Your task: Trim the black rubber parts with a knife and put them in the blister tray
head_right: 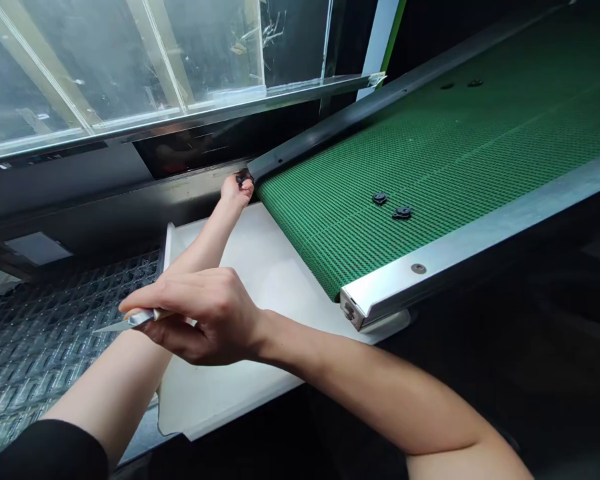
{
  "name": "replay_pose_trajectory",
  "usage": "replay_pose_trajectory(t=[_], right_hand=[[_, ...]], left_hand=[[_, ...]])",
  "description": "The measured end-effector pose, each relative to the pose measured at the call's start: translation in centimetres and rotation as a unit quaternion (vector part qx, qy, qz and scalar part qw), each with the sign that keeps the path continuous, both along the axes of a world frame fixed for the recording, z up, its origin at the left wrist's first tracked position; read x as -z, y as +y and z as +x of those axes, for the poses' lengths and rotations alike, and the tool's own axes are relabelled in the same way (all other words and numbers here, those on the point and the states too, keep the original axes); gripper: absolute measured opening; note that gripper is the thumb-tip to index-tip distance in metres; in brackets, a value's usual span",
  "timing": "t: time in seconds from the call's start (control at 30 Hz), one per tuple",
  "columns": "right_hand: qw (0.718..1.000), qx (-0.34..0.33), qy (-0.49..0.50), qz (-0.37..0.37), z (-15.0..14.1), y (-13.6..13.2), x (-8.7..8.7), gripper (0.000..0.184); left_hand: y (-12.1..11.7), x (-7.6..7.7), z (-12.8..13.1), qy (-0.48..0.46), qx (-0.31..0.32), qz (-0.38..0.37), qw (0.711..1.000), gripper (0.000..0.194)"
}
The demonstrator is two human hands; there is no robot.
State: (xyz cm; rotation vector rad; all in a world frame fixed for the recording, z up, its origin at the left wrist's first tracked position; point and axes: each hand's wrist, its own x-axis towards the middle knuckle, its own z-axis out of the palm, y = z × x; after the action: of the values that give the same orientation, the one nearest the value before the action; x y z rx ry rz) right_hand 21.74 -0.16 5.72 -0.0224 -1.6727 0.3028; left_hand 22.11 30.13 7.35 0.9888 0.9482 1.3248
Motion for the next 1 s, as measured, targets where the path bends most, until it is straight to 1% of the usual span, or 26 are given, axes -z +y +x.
replay_pose_trajectory(t=[0.1, 0.2, 0.23, 0.3, 0.33, 0.37, 0.43, 0.5, 0.57, 0.67, 0.77, 0.8, 0.83, 0.87, 0.9, 0.93, 1.0], right_hand=[[1.000, 0.000, 0.003, -0.001, 0.0, 0.0, 0.0, 0.015], [1.000, 0.020, -0.005, -0.001, 0.1, 0.0, 0.0, 0.016], [1.000, 0.027, -0.008, 0.002, 0.1, 0.0, 0.1, 0.019], [0.999, 0.029, -0.012, 0.010, 0.1, 0.2, 0.1, 0.024], [0.999, 0.027, -0.009, 0.017, 0.2, 0.3, 0.2, 0.025], [0.999, 0.025, -0.006, 0.024, 0.2, 0.3, 0.1, 0.025], [0.999, 0.022, 0.005, 0.036, 0.2, 0.4, 0.0, 0.023], [0.999, 0.017, 0.021, 0.045, 0.3, 0.4, -0.2, 0.023], [0.998, 0.010, 0.033, 0.048, 0.4, 0.3, -0.5, 0.024], [0.998, 0.014, 0.022, 0.051, 0.5, 0.1, -0.8, 0.025], [0.997, 0.020, 0.025, 0.065, 0.5, 0.2, -0.9, 0.026], [0.996, 0.016, 0.033, 0.076, 0.5, 0.3, -0.9, 0.026], [0.995, 0.011, 0.039, 0.088, 0.5, 0.3, -1.0, 0.025], [0.995, 0.005, 0.038, 0.097, 0.6, 0.4, -1.1, 0.024], [0.994, -0.003, 0.033, 0.102, 0.6, 0.3, -1.2, 0.024], [0.994, -0.007, 0.028, 0.105, 0.7, 0.3, -1.3, 0.024], [0.995, -0.008, 0.019, 0.097, 0.9, 0.1, -1.6, 0.024]], left_hand=[[-0.4, -1.3, -1.5, -0.059, 0.018, -0.010, 0.998, 0.036], [-1.5, -2.6, -1.2, -0.084, 0.057, -0.020, 0.995, 0.040], [-2.1, -2.9, -0.6, -0.076, 0.073, -0.014, 0.994, 0.040], [-3.6, -3.6, 1.2, -0.016, 0.117, 0.029, 0.993, 0.043], [-4.5, -3.8, 2.2, 0.034, 0.142, 0.068, 0.987, 0.047], [-5.5, -4.1, 3.2, 0.090, 0.163, 0.119, 0.975, 0.050], [-7.7, -4.4, 5.3, 0.197, 0.187, 0.239, 0.932, 0.051], [-9.8, -4.5, 7.1, 0.276, 0.192, 0.352, 0.873, 0.048], [-11.7, -4.5, 8.5, 0.336, 0.196, 0.429, 0.815, 0.043], [-14.0, -4.3, 10.0, 0.429, 0.191, 0.489, 0.735, 0.036], [-15.4, -4.0, 11.2, 0.514, 0.189, 0.530, 0.647, 0.043], [-15.6, -3.8, 11.5, 0.532, 0.188, 0.541, 0.623, 0.045], [-15.8, -3.7, 11.8, 0.543, 0.186, 0.550, 0.607, 0.045], [-15.8, -3.5, 12.0, 0.548, 0.183, 0.556, 0.597, 0.043], [-15.8, -3.3, 12.2, 0.550, 0.180, 0.558, 0.595, 0.041], [-15.7, -3.2, 12.3, 0.547, 0.181, 0.556, 0.599, 0.038], [-15.3, -2.9, 12.3, 0.532, 0.194, 0.540, 0.623, 0.036]])
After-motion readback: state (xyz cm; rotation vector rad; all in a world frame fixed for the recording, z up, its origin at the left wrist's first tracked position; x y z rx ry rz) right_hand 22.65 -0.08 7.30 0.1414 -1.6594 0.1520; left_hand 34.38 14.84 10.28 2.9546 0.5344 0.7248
